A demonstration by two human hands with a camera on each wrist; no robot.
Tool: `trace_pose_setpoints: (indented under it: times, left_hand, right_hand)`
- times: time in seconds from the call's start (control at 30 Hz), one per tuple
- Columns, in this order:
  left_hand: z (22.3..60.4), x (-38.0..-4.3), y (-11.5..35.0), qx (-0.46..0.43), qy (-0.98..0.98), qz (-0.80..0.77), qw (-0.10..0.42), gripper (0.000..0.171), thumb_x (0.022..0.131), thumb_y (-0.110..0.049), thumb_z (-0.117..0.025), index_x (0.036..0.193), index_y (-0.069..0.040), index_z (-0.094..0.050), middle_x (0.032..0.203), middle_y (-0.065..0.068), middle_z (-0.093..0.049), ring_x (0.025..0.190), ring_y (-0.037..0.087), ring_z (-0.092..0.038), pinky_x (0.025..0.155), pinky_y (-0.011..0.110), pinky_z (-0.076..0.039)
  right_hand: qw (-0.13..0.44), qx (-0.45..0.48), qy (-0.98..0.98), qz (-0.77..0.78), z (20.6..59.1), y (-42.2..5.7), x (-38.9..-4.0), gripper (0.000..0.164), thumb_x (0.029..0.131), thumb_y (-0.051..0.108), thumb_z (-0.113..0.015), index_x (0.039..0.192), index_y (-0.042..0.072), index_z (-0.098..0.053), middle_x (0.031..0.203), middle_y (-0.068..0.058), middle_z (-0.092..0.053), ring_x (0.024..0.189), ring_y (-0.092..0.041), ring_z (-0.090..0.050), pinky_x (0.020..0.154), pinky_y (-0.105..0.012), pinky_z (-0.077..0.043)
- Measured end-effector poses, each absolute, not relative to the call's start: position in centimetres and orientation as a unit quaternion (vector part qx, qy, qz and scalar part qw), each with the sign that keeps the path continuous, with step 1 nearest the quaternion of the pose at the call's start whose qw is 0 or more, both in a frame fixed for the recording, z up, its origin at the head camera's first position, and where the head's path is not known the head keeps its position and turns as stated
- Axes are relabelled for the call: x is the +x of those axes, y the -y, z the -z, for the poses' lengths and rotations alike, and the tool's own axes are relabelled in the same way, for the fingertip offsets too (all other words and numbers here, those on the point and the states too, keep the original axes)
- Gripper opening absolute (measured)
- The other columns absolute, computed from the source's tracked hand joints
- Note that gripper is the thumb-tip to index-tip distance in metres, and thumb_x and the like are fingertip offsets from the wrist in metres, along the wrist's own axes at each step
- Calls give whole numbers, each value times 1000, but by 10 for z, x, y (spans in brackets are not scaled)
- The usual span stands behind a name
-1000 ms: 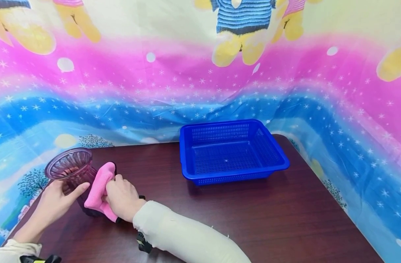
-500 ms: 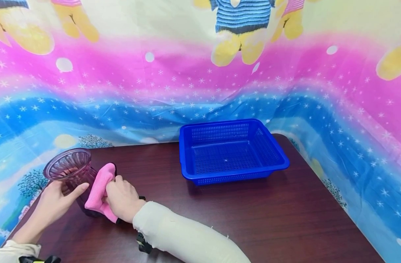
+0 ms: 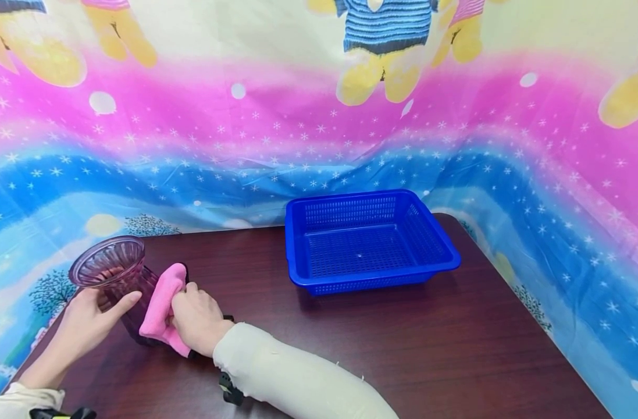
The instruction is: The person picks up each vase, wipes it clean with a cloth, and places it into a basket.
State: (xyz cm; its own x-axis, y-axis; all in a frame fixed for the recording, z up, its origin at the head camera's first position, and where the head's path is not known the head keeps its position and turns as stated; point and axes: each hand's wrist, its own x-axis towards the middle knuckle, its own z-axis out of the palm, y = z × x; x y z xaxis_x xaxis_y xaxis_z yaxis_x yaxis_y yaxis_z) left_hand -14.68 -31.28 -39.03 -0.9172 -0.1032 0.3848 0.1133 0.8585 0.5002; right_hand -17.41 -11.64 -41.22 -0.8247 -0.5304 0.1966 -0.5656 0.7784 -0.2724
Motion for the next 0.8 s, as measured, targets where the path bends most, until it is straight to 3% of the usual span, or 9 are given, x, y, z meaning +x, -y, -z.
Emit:
trace_pose_setpoints:
  times: [0.13,0.23,0.3,0.37,0.8]
  left_hand:
    - [390,-146,313,0,943,264,203,44,85,-41,-69,107,-3,-65,87,20,-73,71,17,-61,63,36,-46]
    - [391,-146,313,-1,942,265,204,44,85,-41,-69,107,-2,-65,89,22,-73,73,26,-65,64,40,-47]
    - [392,-146,313,-4,941,270,203,46,86,-40,-69,109,-2,-64,94,25,-73,82,40,-67,68,47,-49]
    - [392,-146,313,-6,940,272,204,47,86,-40,-69,112,-2,-63,98,27,-72,90,45,-67,72,52,-50]
    - [392,-146,312,-14,937,282,204,48,87,-38,-68,116,-2,-61,102,28,-71,97,48,-65,77,59,-48]
  right_hand:
    - [56,286,944,-154,415,117,-174,11,90,30,-66,90,19,-64,88,3,-54,68,-7,-52,59,-19,-45]
    - [59,286,945,-147,417,117,-174,12,89,30,-67,89,19,-64,88,2,-55,69,-8,-54,59,-20,-46]
    - [63,287,945,-141,419,117,-174,12,89,30,-67,89,19,-65,88,2,-55,69,-8,-56,59,-20,-47]
    - [69,290,945,-133,421,117,-175,12,89,30,-67,88,19,-65,88,2,-56,70,-9,-58,59,-21,-47]
    - [66,285,949,-118,427,115,-174,11,88,30,-67,88,19,-67,88,2,-57,72,-10,-60,60,-22,-49]
